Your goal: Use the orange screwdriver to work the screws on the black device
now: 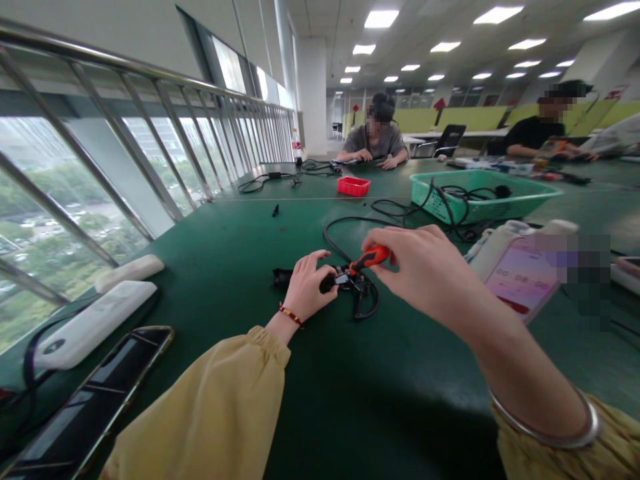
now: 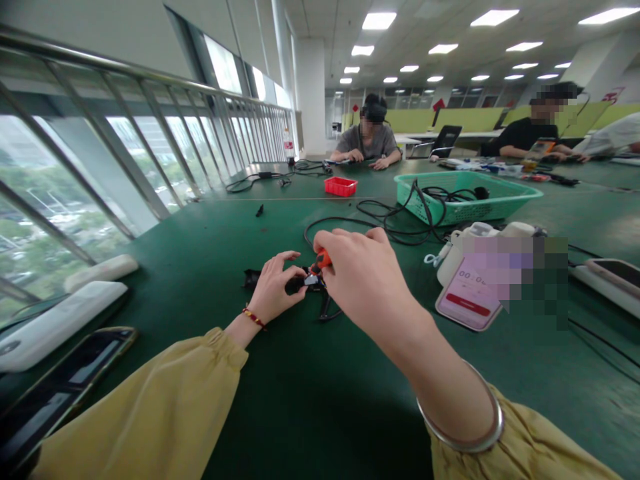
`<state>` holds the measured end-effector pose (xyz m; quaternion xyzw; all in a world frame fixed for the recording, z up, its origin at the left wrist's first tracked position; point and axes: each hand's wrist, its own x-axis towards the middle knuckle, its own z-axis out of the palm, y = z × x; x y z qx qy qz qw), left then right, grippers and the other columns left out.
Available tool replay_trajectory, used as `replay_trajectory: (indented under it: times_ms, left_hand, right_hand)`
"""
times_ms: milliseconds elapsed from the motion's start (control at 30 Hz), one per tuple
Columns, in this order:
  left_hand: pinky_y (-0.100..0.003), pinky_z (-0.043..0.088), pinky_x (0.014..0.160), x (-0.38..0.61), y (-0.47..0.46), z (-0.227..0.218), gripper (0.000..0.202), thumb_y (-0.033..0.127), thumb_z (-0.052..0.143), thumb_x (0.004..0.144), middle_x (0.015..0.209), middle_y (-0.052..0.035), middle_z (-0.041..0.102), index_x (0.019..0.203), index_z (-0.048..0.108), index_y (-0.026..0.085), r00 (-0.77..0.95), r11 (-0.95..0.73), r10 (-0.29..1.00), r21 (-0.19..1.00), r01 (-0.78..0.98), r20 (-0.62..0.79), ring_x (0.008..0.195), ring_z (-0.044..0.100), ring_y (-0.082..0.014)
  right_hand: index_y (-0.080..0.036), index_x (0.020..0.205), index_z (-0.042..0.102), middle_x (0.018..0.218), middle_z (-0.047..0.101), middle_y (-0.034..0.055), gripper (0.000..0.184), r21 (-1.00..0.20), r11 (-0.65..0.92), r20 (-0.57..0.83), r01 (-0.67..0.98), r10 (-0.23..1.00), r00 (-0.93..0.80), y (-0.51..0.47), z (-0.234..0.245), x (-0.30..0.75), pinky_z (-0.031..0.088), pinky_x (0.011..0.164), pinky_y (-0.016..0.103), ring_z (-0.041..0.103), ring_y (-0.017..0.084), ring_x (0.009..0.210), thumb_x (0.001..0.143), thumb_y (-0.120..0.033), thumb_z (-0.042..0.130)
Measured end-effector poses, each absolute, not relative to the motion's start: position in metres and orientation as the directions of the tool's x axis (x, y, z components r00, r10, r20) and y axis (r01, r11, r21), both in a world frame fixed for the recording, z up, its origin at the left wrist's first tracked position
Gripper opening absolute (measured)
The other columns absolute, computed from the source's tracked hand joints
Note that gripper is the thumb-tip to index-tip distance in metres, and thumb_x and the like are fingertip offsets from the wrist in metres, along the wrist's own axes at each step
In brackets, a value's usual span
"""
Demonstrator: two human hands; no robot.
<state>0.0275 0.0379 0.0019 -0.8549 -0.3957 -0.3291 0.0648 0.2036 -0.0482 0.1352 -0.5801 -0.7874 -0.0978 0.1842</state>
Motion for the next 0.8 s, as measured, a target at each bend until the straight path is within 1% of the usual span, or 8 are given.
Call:
replay_trajectory:
  times_ms: [67, 167, 233, 300, 367, 467, 567, 800]
  left_hand:
    - [-0.041, 0.038, 0.093, 0.027, 0.038, 0.003, 0.011, 0.022, 0.061, 0.070, 0.117, -0.0064, 0.051, 0.082, 0.061, 0.021, 0.471, -0.678, 0.635, 0.150, 0.719, 0.613, 0.109, 0.047, -0.0241]
    - [-0.041, 0.037, 0.094, 0.027, 0.038, 0.003, 0.014, 0.024, 0.061, 0.070, 0.119, -0.0062, 0.050, 0.084, 0.063, 0.022, 0.465, -0.677, 0.630, 0.147, 0.721, 0.622, 0.111, 0.046, -0.0241]
    - [-0.041, 0.037, 0.095, 0.027, 0.038, 0.003, 0.015, 0.024, 0.062, 0.070, 0.120, -0.0063, 0.050, 0.085, 0.063, 0.022, 0.465, -0.678, 0.627, 0.144, 0.721, 0.625, 0.112, 0.045, -0.0244]
    - [-0.041, 0.036, 0.095, 0.027, 0.038, 0.003, 0.012, 0.024, 0.061, 0.071, 0.119, -0.0056, 0.051, 0.083, 0.063, 0.022, 0.469, -0.679, 0.626, 0.141, 0.720, 0.623, 0.112, 0.045, -0.0242]
    - [-0.042, 0.036, 0.095, 0.027, 0.038, 0.003, 0.011, 0.024, 0.061, 0.072, 0.118, -0.0054, 0.052, 0.082, 0.063, 0.023, 0.474, -0.682, 0.625, 0.139, 0.718, 0.620, 0.112, 0.045, -0.0242]
    - [-0.042, 0.036, 0.096, 0.027, 0.038, 0.003, 0.020, 0.025, 0.063, 0.070, 0.122, -0.0076, 0.048, 0.091, 0.062, 0.022, 0.478, -0.682, 0.631, 0.144, 0.717, 0.611, 0.114, 0.043, -0.0250]
    - [-0.042, 0.036, 0.096, 0.026, 0.039, 0.002, 0.026, 0.027, 0.063, 0.071, 0.122, -0.0088, 0.047, 0.096, 0.060, 0.021, 0.491, -0.688, 0.637, 0.150, 0.710, 0.595, 0.114, 0.043, -0.0254]
    - [-0.039, 0.039, 0.092, 0.025, 0.042, -0.002, 0.014, 0.029, 0.060, 0.076, 0.115, -0.0075, 0.052, 0.087, 0.060, 0.020, 0.502, -0.701, 0.629, 0.153, 0.697, 0.594, 0.108, 0.047, -0.0231]
  right_hand:
    - [-0.023, 0.079, 0.061, 0.070, 0.065, -0.0012, 0.008, -0.060, 0.304, 0.372, 0.951, 0.891, -0.261, -0.048, 0.137, 0.206, 0.031, 0.068, 0.029, 0.057, 0.015, 0.065, 0.077, -0.021, 0.054]
    - [-0.021, 0.069, 0.063, 0.061, 0.063, 0.0004, 0.018, -0.094, 0.236, 0.314, 0.967, 0.929, -0.197, -0.048, 0.139, 0.209, 0.031, 0.063, 0.028, 0.056, 0.016, 0.061, 0.078, -0.033, 0.054]
    - [-0.022, 0.073, 0.064, 0.066, 0.065, 0.0003, 0.011, -0.092, 0.251, 0.329, 0.964, 0.921, -0.209, -0.047, 0.138, 0.210, 0.031, 0.062, 0.027, 0.057, 0.016, 0.063, 0.077, -0.027, 0.055]
    - [-0.024, 0.080, 0.064, 0.070, 0.066, -0.0010, 0.011, -0.079, 0.286, 0.351, 0.955, 0.905, -0.242, -0.046, 0.137, 0.211, 0.031, 0.062, 0.027, 0.057, 0.015, 0.065, 0.075, -0.020, 0.055]
    - [-0.023, 0.076, 0.064, 0.066, 0.065, -0.0006, 0.009, -0.085, 0.272, 0.345, 0.959, 0.911, -0.228, -0.046, 0.136, 0.212, 0.031, 0.059, 0.026, 0.056, 0.015, 0.062, 0.076, -0.025, 0.055]
    - [-0.022, 0.069, 0.064, 0.061, 0.063, 0.0006, 0.019, -0.122, 0.233, 0.318, 0.965, 0.930, -0.184, -0.044, 0.136, 0.217, 0.029, 0.053, 0.026, 0.054, 0.015, 0.058, 0.077, -0.037, 0.055]
    - [-0.024, 0.073, 0.066, 0.065, 0.064, 0.0008, 0.015, -0.142, 0.217, 0.292, 0.966, 0.941, -0.169, -0.041, 0.138, 0.226, 0.029, 0.051, 0.025, 0.054, 0.015, 0.059, 0.075, -0.035, 0.056]
    - [-0.024, 0.074, 0.068, 0.065, 0.064, 0.0010, 0.016, -0.139, 0.174, 0.224, 0.975, 0.964, -0.140, -0.032, 0.141, 0.241, 0.032, 0.051, 0.025, 0.052, 0.014, 0.057, 0.073, -0.035, 0.058]
